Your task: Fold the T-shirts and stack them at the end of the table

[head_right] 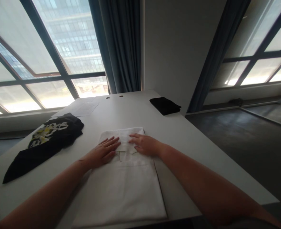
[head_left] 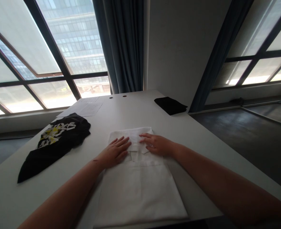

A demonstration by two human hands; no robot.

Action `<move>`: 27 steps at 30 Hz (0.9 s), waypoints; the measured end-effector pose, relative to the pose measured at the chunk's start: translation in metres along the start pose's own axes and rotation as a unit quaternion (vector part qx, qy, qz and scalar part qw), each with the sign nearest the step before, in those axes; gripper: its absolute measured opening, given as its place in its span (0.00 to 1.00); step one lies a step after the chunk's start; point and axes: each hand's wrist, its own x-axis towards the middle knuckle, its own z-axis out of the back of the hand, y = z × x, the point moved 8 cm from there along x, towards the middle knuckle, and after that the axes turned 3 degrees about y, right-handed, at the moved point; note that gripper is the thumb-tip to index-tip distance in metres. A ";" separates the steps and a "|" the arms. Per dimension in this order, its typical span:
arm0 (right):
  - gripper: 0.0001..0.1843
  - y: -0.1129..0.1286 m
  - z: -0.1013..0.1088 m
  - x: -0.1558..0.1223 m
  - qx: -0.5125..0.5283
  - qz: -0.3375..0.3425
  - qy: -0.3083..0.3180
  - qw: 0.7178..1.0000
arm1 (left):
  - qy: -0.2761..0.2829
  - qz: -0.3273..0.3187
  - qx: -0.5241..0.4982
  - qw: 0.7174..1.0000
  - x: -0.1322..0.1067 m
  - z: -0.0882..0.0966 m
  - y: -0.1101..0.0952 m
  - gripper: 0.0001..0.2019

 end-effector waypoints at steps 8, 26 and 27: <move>0.23 0.008 -0.009 0.000 -0.011 -0.003 0.067 0.998 | 0.059 -0.028 -0.039 0.997 0.000 0.007 -0.019 0.24; 0.16 0.103 -0.009 -0.029 -0.096 0.010 0.254 0.962 | 0.046 0.017 0.001 0.999 0.001 -0.011 -0.055 0.28; 0.18 0.110 -0.014 -0.031 -0.102 0.020 0.272 0.957 | 0.040 0.017 0.002 0.999 -0.003 -0.005 -0.057 0.28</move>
